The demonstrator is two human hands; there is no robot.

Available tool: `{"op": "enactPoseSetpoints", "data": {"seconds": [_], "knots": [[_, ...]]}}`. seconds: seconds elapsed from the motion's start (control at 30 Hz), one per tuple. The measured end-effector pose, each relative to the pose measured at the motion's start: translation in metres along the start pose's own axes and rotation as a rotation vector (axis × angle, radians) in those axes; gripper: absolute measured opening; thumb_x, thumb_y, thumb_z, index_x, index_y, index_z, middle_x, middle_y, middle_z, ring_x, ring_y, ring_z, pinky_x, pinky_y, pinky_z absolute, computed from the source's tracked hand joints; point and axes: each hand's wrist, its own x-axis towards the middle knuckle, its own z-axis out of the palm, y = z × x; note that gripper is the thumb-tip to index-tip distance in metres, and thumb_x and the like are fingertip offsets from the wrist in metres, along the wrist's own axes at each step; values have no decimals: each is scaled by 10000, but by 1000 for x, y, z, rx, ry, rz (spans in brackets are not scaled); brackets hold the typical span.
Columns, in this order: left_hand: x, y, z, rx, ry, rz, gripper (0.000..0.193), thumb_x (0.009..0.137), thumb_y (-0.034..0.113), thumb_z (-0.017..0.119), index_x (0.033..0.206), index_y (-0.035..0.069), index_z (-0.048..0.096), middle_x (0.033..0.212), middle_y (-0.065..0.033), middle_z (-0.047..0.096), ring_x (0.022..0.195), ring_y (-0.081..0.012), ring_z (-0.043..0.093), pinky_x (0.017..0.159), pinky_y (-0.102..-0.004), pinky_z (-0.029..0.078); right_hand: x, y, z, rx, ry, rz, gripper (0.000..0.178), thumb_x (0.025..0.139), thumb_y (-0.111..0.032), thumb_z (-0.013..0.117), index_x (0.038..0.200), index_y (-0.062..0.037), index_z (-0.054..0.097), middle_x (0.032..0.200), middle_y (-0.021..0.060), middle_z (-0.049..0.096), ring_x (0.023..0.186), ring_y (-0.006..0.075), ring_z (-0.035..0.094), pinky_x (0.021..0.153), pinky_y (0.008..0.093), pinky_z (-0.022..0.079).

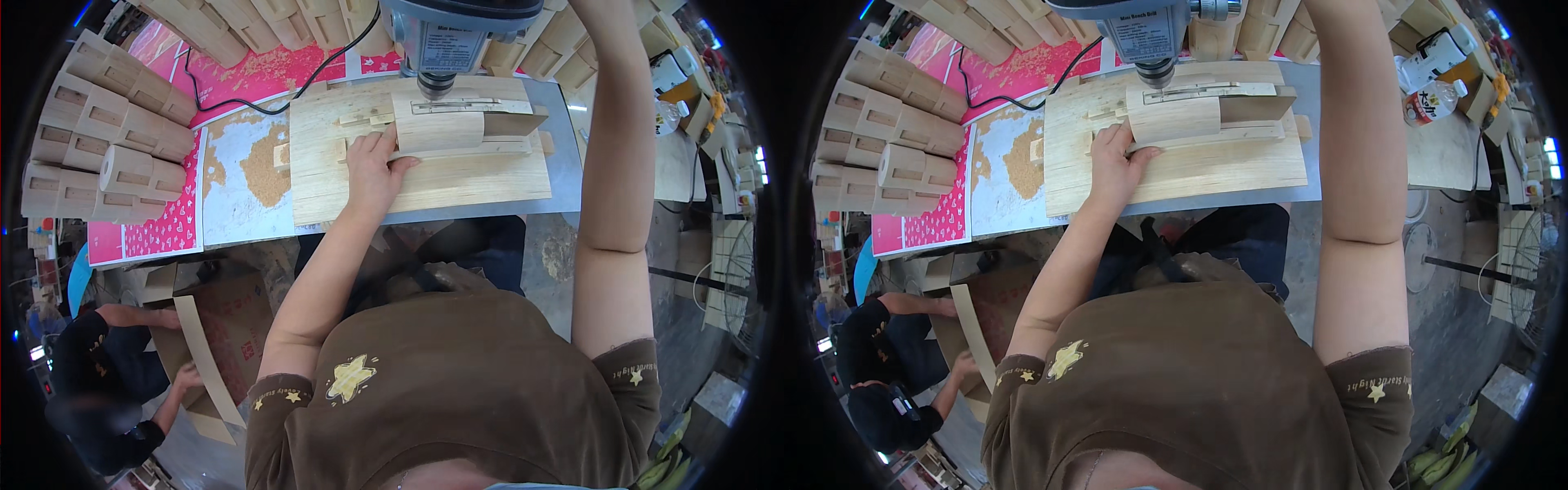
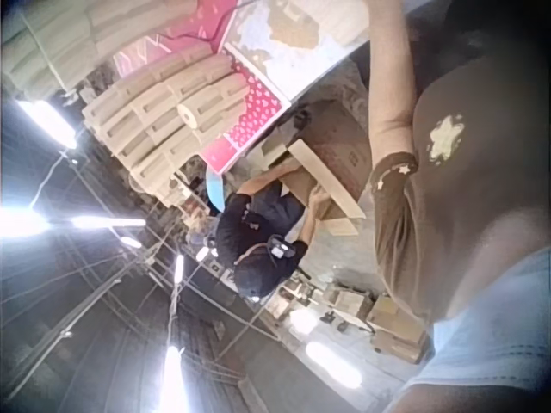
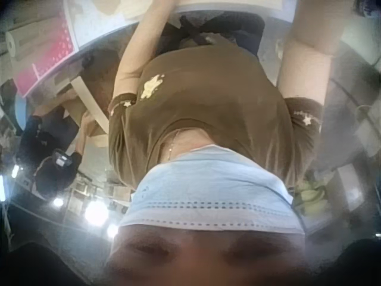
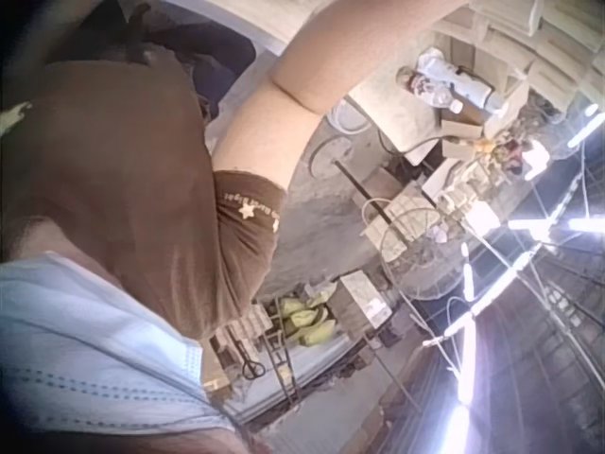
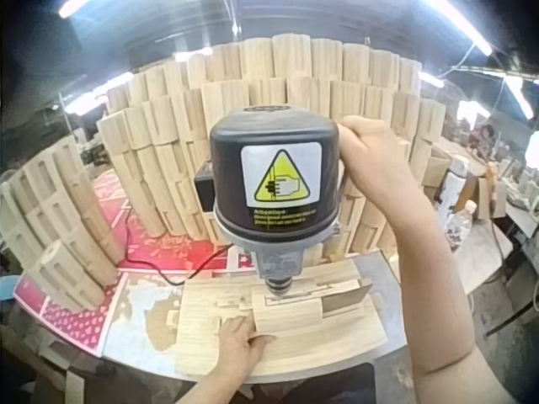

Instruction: Drilling holes into cylindrical wooden blocks using a bench drill press.

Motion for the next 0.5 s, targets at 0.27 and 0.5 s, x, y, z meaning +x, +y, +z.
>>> {"op": "enactPoseSetpoints", "data": {"seconds": [0.27,0.5], "knots": [[2,-3,-11,25,20,3,582,600,187,773,1127,25,587,782,-82,560,778,-285,507,727,-397,393,-142,-28,8,184,36,91,192,912,-90,488,870,35,628,617,6,475,576,75,445,541,230,352],[8,2,-1,9,57,59,524,605,186,765,1084,41,609,760,-119,567,753,-323,520,695,-414,411,-177,34,61,201,282,-213,143,800,23,554,930,16,613,687,102,535,648,250,509,608,339,392]]}}
